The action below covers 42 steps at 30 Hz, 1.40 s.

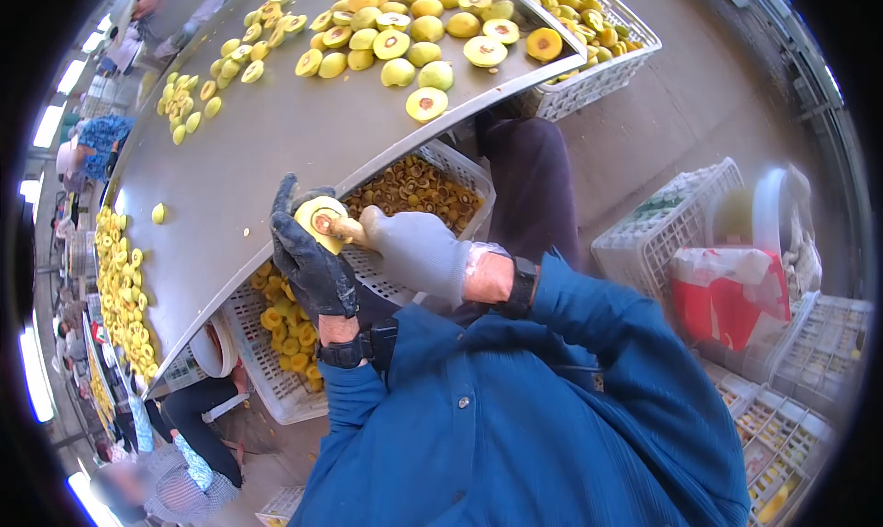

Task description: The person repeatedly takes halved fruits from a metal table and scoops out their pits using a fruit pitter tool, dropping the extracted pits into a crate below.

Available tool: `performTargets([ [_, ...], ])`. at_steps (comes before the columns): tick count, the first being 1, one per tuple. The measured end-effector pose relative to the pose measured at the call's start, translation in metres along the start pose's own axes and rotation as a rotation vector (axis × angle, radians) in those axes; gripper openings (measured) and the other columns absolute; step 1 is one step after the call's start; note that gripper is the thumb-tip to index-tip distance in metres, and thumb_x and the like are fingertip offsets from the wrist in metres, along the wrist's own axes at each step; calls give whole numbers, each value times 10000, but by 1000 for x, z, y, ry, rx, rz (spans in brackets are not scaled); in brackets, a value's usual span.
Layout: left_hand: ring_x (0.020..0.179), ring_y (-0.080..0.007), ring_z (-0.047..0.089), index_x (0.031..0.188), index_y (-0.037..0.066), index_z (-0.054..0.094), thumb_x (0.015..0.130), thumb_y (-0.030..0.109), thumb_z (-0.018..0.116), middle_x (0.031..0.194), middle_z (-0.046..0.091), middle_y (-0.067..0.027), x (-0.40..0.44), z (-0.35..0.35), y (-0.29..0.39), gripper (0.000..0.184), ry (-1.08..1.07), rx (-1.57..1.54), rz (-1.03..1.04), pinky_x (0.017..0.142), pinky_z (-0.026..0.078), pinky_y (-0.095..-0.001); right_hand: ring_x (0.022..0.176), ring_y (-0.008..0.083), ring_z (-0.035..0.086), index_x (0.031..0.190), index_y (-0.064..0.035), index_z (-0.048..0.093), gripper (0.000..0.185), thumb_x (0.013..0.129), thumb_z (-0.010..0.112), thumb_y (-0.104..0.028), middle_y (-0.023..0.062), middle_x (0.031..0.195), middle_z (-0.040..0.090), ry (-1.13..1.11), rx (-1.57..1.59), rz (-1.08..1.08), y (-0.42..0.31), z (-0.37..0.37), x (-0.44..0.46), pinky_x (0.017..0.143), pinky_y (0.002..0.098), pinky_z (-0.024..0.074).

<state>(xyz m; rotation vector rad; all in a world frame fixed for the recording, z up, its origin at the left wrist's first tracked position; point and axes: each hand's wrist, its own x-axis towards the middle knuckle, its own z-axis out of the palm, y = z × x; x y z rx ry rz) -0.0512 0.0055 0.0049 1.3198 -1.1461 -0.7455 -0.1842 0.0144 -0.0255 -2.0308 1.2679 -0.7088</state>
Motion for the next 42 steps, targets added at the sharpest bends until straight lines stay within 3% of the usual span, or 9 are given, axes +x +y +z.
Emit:
performTargets([
  [5, 923, -196, 618, 1312, -33, 518, 1055, 417, 304, 1010, 657, -125, 5, 0, -2, 561, -12, 84, 134, 871, 502, -328, 681, 422, 613, 938, -39, 521, 189, 839, 634, -153, 247, 732, 605, -130, 227, 76, -5, -5, 3, 588, 446, 486],
  [9, 933, -217, 640, 1287, -47, 534, 1041, 476, 340, 1013, 663, -138, 18, -12, -12, 610, -238, -66, 45, 838, 537, -334, 677, 176, 641, 1036, -22, 606, 220, 872, 636, -166, 64, 750, 643, -487, 905, 417, -5, -12, 2, 609, 324, 491],
  [10, 930, -220, 644, 1287, -47, 533, 1036, 489, 346, 1015, 663, -140, 22, -12, -14, 621, -265, -107, 7, 828, 543, -334, 423, 88, 447, 883, -35, 562, 140, 887, 607, -167, -26, 569, 473, -495, 1153, 401, -2, -9, 1, 383, 258, 345],
  [12, 924, -228, 651, 1287, -47, 532, 1026, 516, 358, 1018, 663, -144, 27, -10, -17, 645, -319, -188, -66, 808, 556, -334, 431, 100, 453, 887, -33, 582, 130, 887, 604, -160, -20, 570, 476, -467, 1197, 478, -5, -14, 0, 388, 265, 350],
  [16, 864, -206, 658, 1248, -30, 562, 1027, 467, 401, 970, 681, -140, 4, 1, -17, 567, -85, -241, -6, 771, 564, -335, 502, 97, 498, 916, -26, 620, 132, 883, 601, -152, -9, 614, 523, -421, 1092, 302, -2, -9, -11, 439, 257, 389],
  [20, 801, -184, 661, 1185, -27, 603, 1030, 341, 454, 910, 690, -112, 17, -22, -18, 427, -475, 27, 201, 740, 555, -310, 620, 72, 588, 944, -26, 639, 150, 875, 586, -148, -7, 713, 620, -563, 617, 362, -3, -40, -9, 525, 266, 465],
  [27, 741, -225, 657, 1119, -35, 595, 1020, 386, 468, 861, 669, -140, 23, -5, -20, 451, -371, -396, -67, 667, 564, -331, 610, 55, 574, 957, -55, 642, 150, 867, 628, -175, -32, 700, 604, -581, 1053, 459, -7, -31, -10, 523, 235, 443],
  [35, 705, -265, 647, 1140, -8, 539, 1012, 496, 413, 847, 624, -127, 8, 18, -32, 535, -71, -656, -253, 612, 581, -372, 722, 381, 655, 965, -10, 599, 230, 826, 657, -184, 230, 733, 626, -286, 99, 75, 12, -20, 2, 639, 397, 516],
  [42, 676, -275, 641, 1151, -24, 558, 1006, 531, 398, 808, 648, -173, 22, -3, -19, 596, -225, -394, -101, 615, 566, -362, 663, 57, 534, 878, -36, 665, 158, 857, 650, -192, -33, 706, 591, -670, 1027, 463, -2, -23, 3, 590, 259, 437],
])
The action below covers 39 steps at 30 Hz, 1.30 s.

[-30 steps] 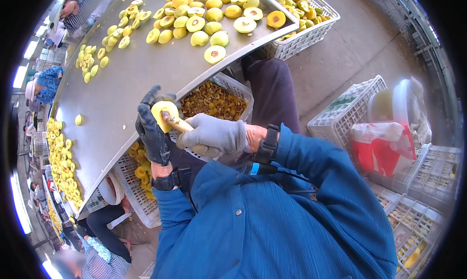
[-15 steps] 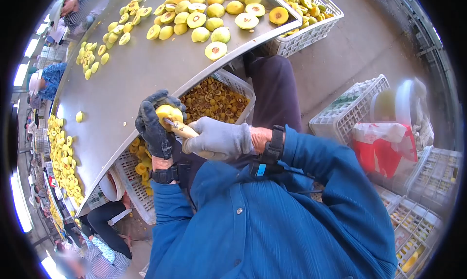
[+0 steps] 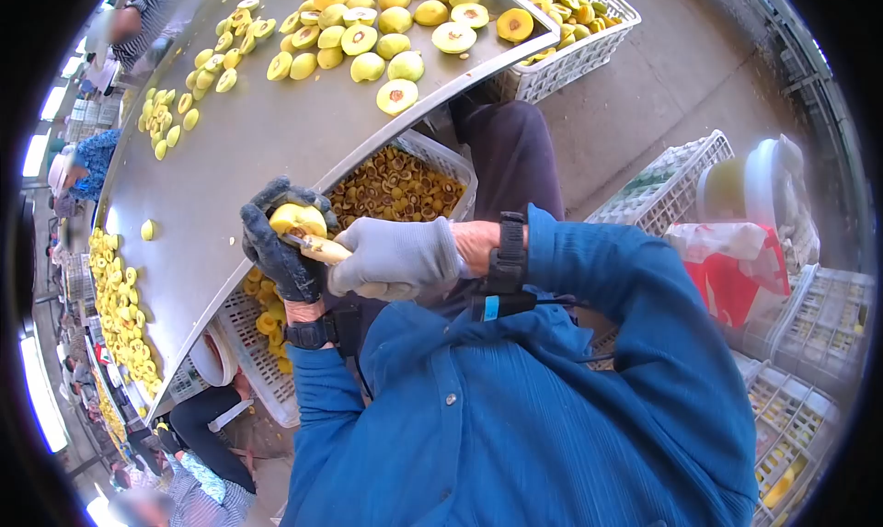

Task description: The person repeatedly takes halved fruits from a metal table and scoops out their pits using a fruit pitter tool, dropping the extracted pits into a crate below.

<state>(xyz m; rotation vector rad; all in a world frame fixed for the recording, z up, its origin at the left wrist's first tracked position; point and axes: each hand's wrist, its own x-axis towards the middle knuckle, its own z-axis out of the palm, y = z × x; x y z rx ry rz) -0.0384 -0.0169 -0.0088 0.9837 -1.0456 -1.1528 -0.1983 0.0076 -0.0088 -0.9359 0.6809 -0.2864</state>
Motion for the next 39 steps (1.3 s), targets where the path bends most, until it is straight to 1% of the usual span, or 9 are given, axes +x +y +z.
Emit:
performTargets([
  [4, 714, -278, 643, 1145, 16, 569, 998, 544, 414, 837, 631, -140, -3, 3, -3, 569, 113, -137, 12, 580, 575, -377, 688, 59, 528, 861, -40, 674, 132, 844, 659, -171, -32, 747, 599, -14, 247, -29, 15, 13, 14, 611, 253, 432],
  [9, 722, -274, 620, 1143, 53, 568, 998, 554, 402, 844, 616, -124, -10, 8, -9, 547, 100, -294, -9, 575, 552, -382, 422, 102, 443, 779, -69, 597, 109, 835, 608, -162, -22, 547, 480, 65, -19, -175, 22, 16, 17, 389, 271, 338],
  [14, 756, -259, 609, 1153, 94, 574, 999, 554, 405, 865, 604, -102, -17, -3, -6, 514, -34, -243, -79, 622, 545, -381, 708, 214, 657, 968, 28, 640, 241, 821, 618, -162, 106, 783, 673, 95, -397, -48, -10, 5, -2, 636, 351, 510],
  [17, 738, -255, 605, 1147, 71, 561, 1007, 556, 373, 847, 597, -106, -16, 4, -12, 539, 92, -370, -93, 604, 542, -372, 704, 116, 633, 941, -10, 630, 158, 885, 589, -153, 53, 736, 649, 161, -418, -171, 8, 8, 12, 600, 293, 483],
  [21, 755, -254, 604, 1156, 70, 555, 1012, 553, 359, 849, 594, -88, -19, 0, -27, 541, 228, -477, -139, 597, 541, -363, 685, 136, 612, 961, -5, 628, 168, 867, 575, -133, 63, 738, 644, 312, -852, -299, 26, 7, 31, 605, 310, 470],
  [27, 736, -248, 608, 1124, 98, 586, 991, 563, 414, 854, 602, -77, -18, -16, -40, 512, 161, -496, -208, 590, 546, -359, 677, 164, 637, 961, -10, 640, 161, 862, 560, -108, 26, 753, 666, 58, -124, 83, 6, 8, 14, 589, 320, 478],
  [31, 769, -263, 634, 1134, 110, 593, 993, 545, 425, 899, 631, -81, -16, -26, -70, 488, 208, -622, -278, 629, 561, -372, 673, 318, 674, 956, -27, 627, 212, 856, 618, -214, 148, 729, 668, 399, -1139, -376, 42, -12, 45, 587, 422, 518],
  [36, 866, -246, 658, 1194, 98, 575, 998, 554, 399, 985, 666, -65, -25, -42, -88, 527, 260, -615, -326, 724, 567, -377, 679, 369, 664, 940, -83, 609, 192, 853, 628, -252, 179, 738, 648, 390, -1188, -493, 51, -28, 60, 606, 441, 534],
  [39, 885, -254, 662, 1194, 56, 563, 1009, 554, 371, 985, 661, -96, -30, -52, -73, 565, 485, -314, -93, 748, 573, -373, 645, 364, 659, 897, -78, 581, 184, 872, 592, -260, 155, 714, 652, 551, -1253, -549, 68, -42, 74, 561, 474, 514],
])
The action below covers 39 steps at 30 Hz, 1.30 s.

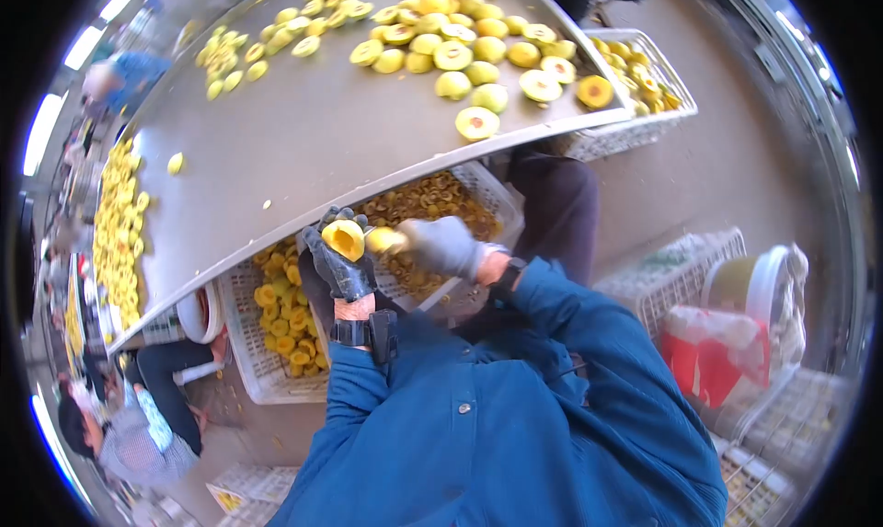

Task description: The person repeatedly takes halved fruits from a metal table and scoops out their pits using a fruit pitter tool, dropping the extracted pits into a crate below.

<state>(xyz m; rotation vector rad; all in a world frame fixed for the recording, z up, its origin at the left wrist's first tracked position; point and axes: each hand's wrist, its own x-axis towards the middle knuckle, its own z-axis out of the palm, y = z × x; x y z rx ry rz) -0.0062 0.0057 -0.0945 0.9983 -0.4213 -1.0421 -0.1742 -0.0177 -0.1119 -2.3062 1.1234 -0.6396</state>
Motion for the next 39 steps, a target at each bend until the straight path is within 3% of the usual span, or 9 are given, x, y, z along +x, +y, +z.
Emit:
performTargets([
  [6, 1009, -216, 634, 1241, 12, 552, 1042, 501, 317, 1125, 659, -101, -4, -76, 59, 578, -187, 51, 48, 923, 515, -346, 659, 374, 656, 909, -74, 585, 184, 893, 548, -253, 168, 748, 666, -208, -237, 228, 74, 56, -11, 585, 497, 509],
  [9, 923, -288, 651, 1229, 8, 557, 1010, 561, 290, 1059, 653, -138, 1, -160, 81, 652, 75, -689, -202, 810, 569, -386, 703, 372, 660, 929, -67, 589, 195, 871, 581, -253, 165, 765, 670, -300, -210, 246, 76, 47, -30, 626, 495, 512],
  [13, 1094, -292, 596, 1242, -57, 569, 1012, 314, 467, 1184, 639, -180, 26, -257, 91, 448, 468, 1165, 427, 974, 458, -392, 743, 364, 661, 957, -60, 597, 252, 830, 641, -274, 164, 785, 669, -152, -153, 324, 51, 19, -38, 663, 489, 514],
  [14, 1152, -325, 575, 1291, -61, 544, 1001, 325, 488, 1243, 616, -213, 31, -244, 98, 486, 510, 1340, 436, 1004, 435, -409, 745, 364, 661, 958, -57, 597, 263, 827, 647, -280, 166, 789, 669, -146, -135, 324, 50, 19, -44, 663, 485, 516],
  [20, 1070, -309, 628, 1180, -9, 626, 921, 165, 625, 1164, 657, -175, 64, 24, 38, 312, -361, 1123, 756, 944, 483, -388, 730, 384, 659, 967, -59, 582, 280, 845, 652, -301, 201, 750, 654, -73, 94, 419, 43, 7, -71, 655, 481, 516],
  [26, 1052, -378, 624, 1233, 37, 587, 811, 363, 709, 1126, 654, -220, 108, 173, -83, 547, -910, 1429, 291, 943, 473, -446, 721, 401, 660, 1001, -67, 569, 287, 846, 662, -290, 214, 755, 653, 63, 291, 516, 35, -29, -91, 638, 464, 519],
  [28, 1040, -358, 635, 1205, 20, 589, 777, 274, 747, 1120, 655, -211, 129, 169, -125, 522, -949, 1213, 489, 936, 486, -427, 719, 390, 667, 1018, -57, 577, 288, 843, 669, -265, 215, 756, 651, 121, 431, 591, 31, -44, -96, 635, 441, 522],
  [34, 1038, -199, 629, 1220, -25, 578, 802, 98, 739, 1120, 665, -129, 113, 175, -73, 465, -829, 899, 43, 902, 523, -351, 626, 269, 674, 1117, -35, 573, 294, 869, 656, -169, 179, 689, 615, 677, 496, 585, 45, -96, -54, 591, 363, 512],
  [39, 1054, -207, 620, 1263, -54, 541, 863, 66, 675, 1182, 639, -140, 53, 152, -6, 439, -853, 839, 194, 949, 496, -335, 473, 171, 588, 1118, -19, 553, 268, 917, 615, -186, 70, 613, 591, 599, 994, 662, 20, -119, -1, 439, 288, 441],
])
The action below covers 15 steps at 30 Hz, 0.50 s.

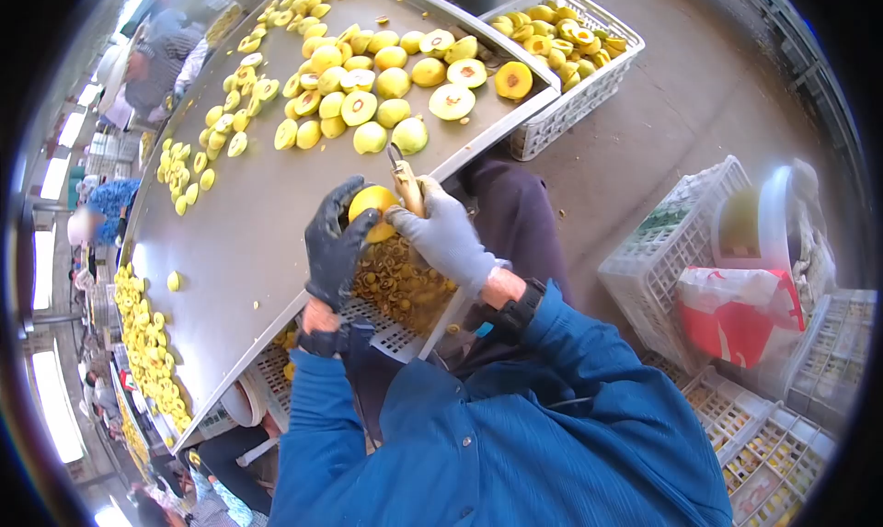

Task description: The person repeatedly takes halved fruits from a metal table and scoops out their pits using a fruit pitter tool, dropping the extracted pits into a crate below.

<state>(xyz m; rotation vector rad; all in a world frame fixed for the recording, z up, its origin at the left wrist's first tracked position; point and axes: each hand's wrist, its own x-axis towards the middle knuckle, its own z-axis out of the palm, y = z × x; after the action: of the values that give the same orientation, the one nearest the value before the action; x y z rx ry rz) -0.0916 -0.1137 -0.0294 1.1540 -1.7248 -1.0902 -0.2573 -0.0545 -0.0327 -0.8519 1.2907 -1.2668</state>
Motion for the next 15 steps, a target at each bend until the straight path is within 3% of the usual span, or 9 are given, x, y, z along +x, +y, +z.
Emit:
performTargets([
  [1, 1059, -210, 616, 1284, -59, 526, 884, 61, 652, 1208, 627, -144, -17, 2, 5, 437, 45, -23, 59, 961, 489, -331, 455, 152, 567, 1109, -21, 558, 259, 919, 617, -186, 56, 612, 584, -73, 155, 112, 1, 10, -3, 421, 273, 423],
  [3, 1141, -251, 572, 1368, -42, 446, 1012, 330, 464, 1248, 600, -178, -49, 12, 16, 515, 273, -205, 105, 1021, 443, -376, 420, 113, 524, 1090, -24, 569, 241, 921, 622, -187, 29, 612, 570, -222, 459, 344, 12, 33, -12, 384, 242, 388],
  [5, 1142, -275, 569, 1430, -4, 374, 1026, 464, 394, 1250, 590, -185, -69, 19, 15, 619, 465, -644, -20, 1021, 443, -385, 442, 149, 552, 1052, -34, 573, 221, 910, 631, -193, 38, 603, 570, -213, 265, 113, 20, 50, -32, 411, 294, 427],
  [6, 1119, -270, 576, 1451, 25, 342, 1018, 556, 327, 1195, 610, -177, -76, 15, 18, 685, 525, -709, -103, 1002, 458, -382, 453, 167, 566, 1033, -39, 576, 212, 904, 636, -197, 42, 599, 570, -191, 167, 2, 24, 59, -42, 424, 320, 447],
  [7, 1101, -264, 583, 1445, 25, 350, 1018, 565, 305, 1179, 615, -175, -83, 7, 18, 691, 516, -693, -103, 995, 463, -379, 478, 210, 601, 1009, -46, 571, 211, 894, 648, -205, 57, 599, 583, -152, -7, -298, 33, 64, -47, 454, 357, 475],
  [10, 978, -237, 625, 1421, 21, 378, 1009, 613, 206, 1082, 636, -165, -96, -15, 22, 741, 459, -541, -102, 936, 501, -360, 567, 299, 652, 957, -64, 550, 223, 848, 677, -213, 100, 643, 624, -252, -790, -619, 11, 49, -64, 522, 407, 509],
  [13, 921, -240, 642, 1413, 16, 384, 1018, 594, 209, 1058, 644, -167, -104, -24, 31, 722, 406, -742, -128, 898, 520, -348, 591, 333, 651, 922, -93, 526, 234, 807, 689, -214, 119, 671, 641, -340, -966, -699, -2, 49, -70, 508, 418, 506],
  [15, 884, -227, 651, 1383, -20, 407, 1033, 558, 209, 1008, 656, -153, -107, -26, 35, 705, 414, -698, -110, 853, 535, -340, 581, 327, 654, 929, -88, 522, 225, 808, 673, -204, 114, 661, 641, -378, -1023, -678, -5, 50, -73, 499, 424, 503],
])
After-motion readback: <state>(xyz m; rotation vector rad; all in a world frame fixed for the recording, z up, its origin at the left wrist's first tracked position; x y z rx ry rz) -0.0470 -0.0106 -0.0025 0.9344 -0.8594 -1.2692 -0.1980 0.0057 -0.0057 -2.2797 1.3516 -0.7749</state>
